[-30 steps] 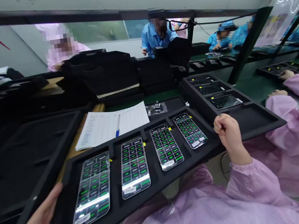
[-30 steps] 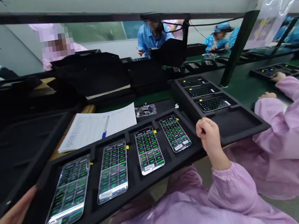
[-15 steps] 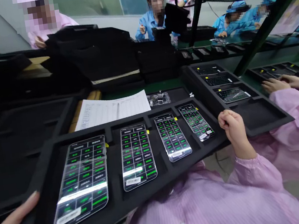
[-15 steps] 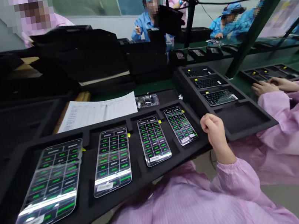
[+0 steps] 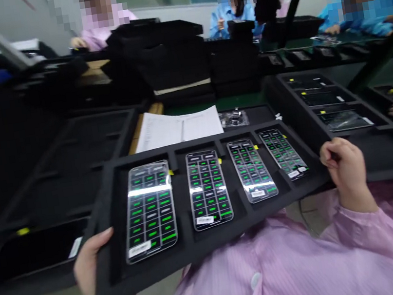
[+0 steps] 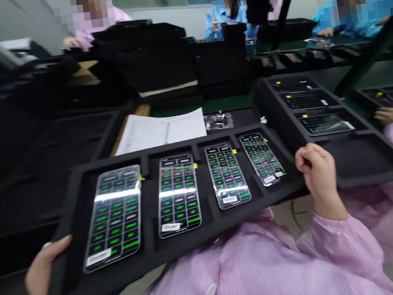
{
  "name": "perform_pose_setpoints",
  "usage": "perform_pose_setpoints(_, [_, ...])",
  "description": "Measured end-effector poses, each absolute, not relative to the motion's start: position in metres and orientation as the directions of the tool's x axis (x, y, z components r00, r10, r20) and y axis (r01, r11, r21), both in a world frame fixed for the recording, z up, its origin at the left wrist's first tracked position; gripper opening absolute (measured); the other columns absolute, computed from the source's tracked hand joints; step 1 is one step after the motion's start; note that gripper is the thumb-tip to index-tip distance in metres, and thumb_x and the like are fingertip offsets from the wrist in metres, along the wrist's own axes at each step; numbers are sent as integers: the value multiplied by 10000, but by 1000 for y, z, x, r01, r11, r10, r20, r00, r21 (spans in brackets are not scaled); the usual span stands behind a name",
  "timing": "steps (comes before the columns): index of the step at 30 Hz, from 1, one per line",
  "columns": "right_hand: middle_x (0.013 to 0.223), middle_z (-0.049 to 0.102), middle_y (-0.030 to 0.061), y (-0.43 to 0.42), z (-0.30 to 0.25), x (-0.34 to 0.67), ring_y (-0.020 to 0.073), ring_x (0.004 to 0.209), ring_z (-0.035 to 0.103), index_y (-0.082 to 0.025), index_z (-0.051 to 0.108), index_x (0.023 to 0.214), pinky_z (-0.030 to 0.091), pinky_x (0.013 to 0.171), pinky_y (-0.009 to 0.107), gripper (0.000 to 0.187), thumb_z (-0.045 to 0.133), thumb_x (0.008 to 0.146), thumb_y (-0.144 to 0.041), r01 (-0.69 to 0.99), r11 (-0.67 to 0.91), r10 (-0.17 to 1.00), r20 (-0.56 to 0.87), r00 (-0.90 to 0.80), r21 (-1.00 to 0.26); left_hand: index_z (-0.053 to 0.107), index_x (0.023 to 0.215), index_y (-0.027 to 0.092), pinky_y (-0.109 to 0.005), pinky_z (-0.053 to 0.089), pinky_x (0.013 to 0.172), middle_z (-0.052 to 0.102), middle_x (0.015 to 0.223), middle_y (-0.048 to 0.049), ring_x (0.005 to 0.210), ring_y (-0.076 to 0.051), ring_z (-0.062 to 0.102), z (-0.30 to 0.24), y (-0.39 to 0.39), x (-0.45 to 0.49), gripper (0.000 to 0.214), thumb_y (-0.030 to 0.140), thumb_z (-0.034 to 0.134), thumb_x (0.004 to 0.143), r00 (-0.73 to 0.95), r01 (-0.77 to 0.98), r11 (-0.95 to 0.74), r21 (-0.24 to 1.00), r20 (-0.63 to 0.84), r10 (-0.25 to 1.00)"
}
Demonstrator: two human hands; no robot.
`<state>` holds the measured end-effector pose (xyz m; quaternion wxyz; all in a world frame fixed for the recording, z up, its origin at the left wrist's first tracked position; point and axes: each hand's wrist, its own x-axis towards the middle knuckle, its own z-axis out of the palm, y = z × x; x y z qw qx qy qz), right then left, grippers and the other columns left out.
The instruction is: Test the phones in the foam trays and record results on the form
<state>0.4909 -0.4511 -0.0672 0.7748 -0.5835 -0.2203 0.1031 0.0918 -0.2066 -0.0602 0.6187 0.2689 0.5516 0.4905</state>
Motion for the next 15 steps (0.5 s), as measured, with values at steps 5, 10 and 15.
perform_pose_setpoints(5, [478, 470, -38, -451, -66, 496, 50, 353, 308, -198, 403, 505, 185, 353, 194, 283, 620, 674, -129, 37, 328, 453, 191, 871, -944, 741, 991, 141, -354, 645, 687, 750, 681, 3, 600, -215, 725, -53, -212, 97, 408, 84, 531, 646, -100, -489, 400, 775, -506, 857])
perform_pose_setpoints(10, [475, 485, -29, -448, -65, 496, 44, 334, 308, -195, 408, 501, 177, 338, 189, 249, 607, 632, -123, -23, 338, 490, 155, 858, -941, 738, 993, 128, -393, 645, 712, 745, 668, -17, 653, -244, 744, -55, -213, 87, 386, 74, 515, 682, -39, -528, 439, 727, -537, 843])
perform_pose_setpoints(15, [554, 609, 4, -443, -67, 492, 35, 327, 262, -203, 405, 529, 134, 323, 200, 255, 618, 663, -166, -31, 325, 483, 138, 865, -945, 732, 1001, 129, -380, 650, 621, 742, 652, -13, 614, -250, 737, -60, -210, 85, 380, 65, 542, 678, -65, -444, 483, 755, -565, 823])
